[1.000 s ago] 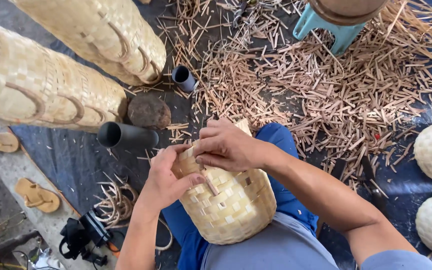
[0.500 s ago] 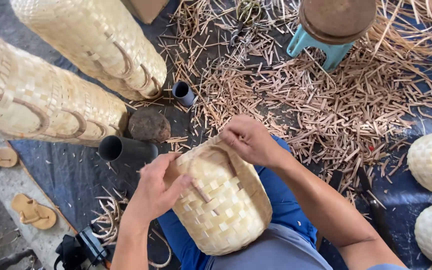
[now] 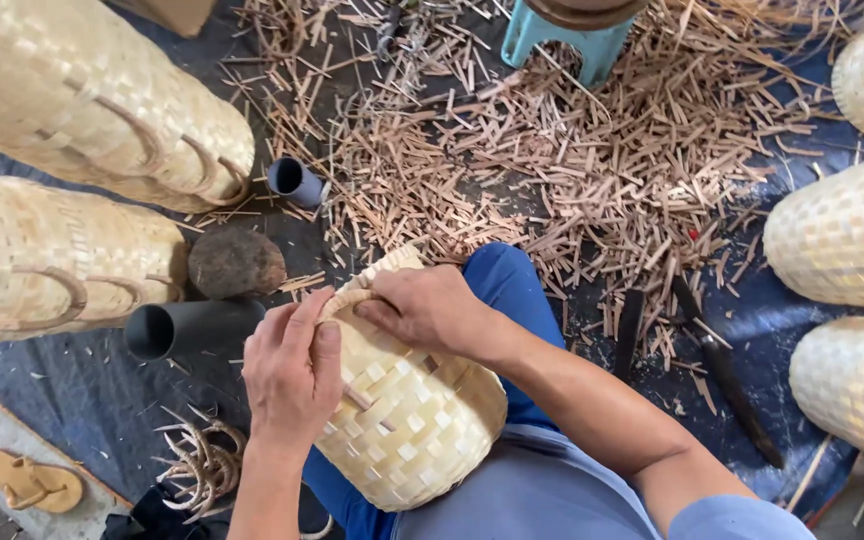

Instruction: The person sits on the floor of a bamboo craft workshop fitting a curved bamboo handle into the woven wall of a bamboo basket, pressing and tucking the handle ends into the weave and rotating the basket to work each side. At the end they lift the finished basket and stack it upright with other completed baskets.

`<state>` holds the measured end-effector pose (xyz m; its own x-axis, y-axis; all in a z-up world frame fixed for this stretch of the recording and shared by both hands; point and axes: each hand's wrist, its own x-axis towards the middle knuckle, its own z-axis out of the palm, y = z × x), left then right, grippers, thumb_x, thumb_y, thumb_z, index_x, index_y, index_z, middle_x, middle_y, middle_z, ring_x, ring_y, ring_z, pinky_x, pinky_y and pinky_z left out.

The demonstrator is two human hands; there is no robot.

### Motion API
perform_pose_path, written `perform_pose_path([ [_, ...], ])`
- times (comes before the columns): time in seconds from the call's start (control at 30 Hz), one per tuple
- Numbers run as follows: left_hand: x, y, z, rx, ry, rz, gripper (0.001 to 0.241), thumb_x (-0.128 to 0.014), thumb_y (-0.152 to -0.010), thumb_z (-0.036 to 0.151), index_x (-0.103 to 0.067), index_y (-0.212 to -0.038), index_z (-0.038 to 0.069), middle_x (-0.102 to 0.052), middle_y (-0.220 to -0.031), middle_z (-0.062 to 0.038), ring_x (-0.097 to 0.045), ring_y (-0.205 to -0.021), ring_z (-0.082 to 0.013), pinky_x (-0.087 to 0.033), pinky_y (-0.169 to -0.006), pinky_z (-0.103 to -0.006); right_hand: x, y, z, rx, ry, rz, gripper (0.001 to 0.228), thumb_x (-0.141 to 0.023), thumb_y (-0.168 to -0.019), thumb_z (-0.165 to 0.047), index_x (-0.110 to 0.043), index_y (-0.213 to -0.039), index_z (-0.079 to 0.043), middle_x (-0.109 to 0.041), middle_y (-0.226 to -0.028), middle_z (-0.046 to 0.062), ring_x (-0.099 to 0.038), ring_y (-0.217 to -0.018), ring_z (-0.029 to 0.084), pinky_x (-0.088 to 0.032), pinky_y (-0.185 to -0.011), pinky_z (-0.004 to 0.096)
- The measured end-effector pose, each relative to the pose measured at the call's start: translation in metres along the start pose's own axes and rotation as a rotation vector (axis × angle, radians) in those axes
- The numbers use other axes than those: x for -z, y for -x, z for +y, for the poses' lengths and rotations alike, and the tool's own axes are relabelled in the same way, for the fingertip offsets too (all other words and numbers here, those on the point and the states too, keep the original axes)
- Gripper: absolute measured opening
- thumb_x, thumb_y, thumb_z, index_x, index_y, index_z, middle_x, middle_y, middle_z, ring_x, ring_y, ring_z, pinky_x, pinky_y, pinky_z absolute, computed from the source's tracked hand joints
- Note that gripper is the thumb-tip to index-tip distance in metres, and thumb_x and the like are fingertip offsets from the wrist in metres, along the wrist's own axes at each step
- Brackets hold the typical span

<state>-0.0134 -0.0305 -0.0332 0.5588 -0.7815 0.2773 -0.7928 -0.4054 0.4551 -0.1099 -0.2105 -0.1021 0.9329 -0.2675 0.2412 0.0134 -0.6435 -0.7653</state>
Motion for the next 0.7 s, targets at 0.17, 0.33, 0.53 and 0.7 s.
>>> perform_pose_path([
  [0.17, -0.003, -0.007, 0.003, -0.047, 0.013, 0.02, 0.029, -0.062, -0.099, 0.017, -0.068, -0.126, 0.01, -0.067, -0.109, -0.011, -0.066, -0.1, -0.032, -0.049, -0.087, -0.0436, 0.004, 0.009, 0.0, 0.07, 0.112, 0.046, 0.034, -0.064, -0.1, -0.038, -0.058, -0.08, -0.01, -0.065, -0.069, 0.011, -0.064, -0.063, 0.035, -0.048, -0.053, 0.048],
  [0.33, -0.005, -0.006, 0.01, -0.127, 0.053, 0.001, 0.024, -0.063, -0.098, 0.013, -0.07, -0.12, 0.009, -0.069, -0.105, -0.009, -0.067, -0.096, -0.0302, -0.05, -0.083, -0.0415, 0.01, 0.032, -0.006, 0.04, 0.102, 0.059, 0.032, -0.065, -0.1, -0.035, -0.057, -0.08, -0.011, -0.064, -0.068, 0.009, -0.064, -0.061, 0.033, -0.048, -0.052, 0.047],
  [0.53, 0.0, -0.02, 0.019, -0.142, -0.032, 0.032, 0.027, -0.065, -0.094, 0.013, -0.073, -0.12, 0.011, -0.067, -0.098, -0.008, -0.066, -0.09, -0.0301, -0.05, -0.081, -0.0419, 0.022, 0.021, -0.001, 0.03, 0.159, 0.022, 0.028, -0.067, -0.097, -0.033, -0.061, -0.082, -0.01, -0.066, -0.07, 0.01, -0.065, -0.063, 0.035, -0.049, -0.051, 0.047],
  [0.7, 0.025, -0.023, 0.031, 0.031, 0.073, 0.044, 0.025, -0.064, -0.097, 0.018, -0.074, -0.119, 0.012, -0.07, -0.099, -0.009, -0.069, -0.087, -0.03, -0.054, -0.077, -0.04, 0.07, -0.021, -0.036, 0.07, 0.128, -0.076, 0.024, -0.07, -0.093, -0.037, -0.07, -0.093, -0.013, -0.067, -0.075, 0.011, -0.067, -0.071, 0.033, -0.051, -0.059, 0.046],
])
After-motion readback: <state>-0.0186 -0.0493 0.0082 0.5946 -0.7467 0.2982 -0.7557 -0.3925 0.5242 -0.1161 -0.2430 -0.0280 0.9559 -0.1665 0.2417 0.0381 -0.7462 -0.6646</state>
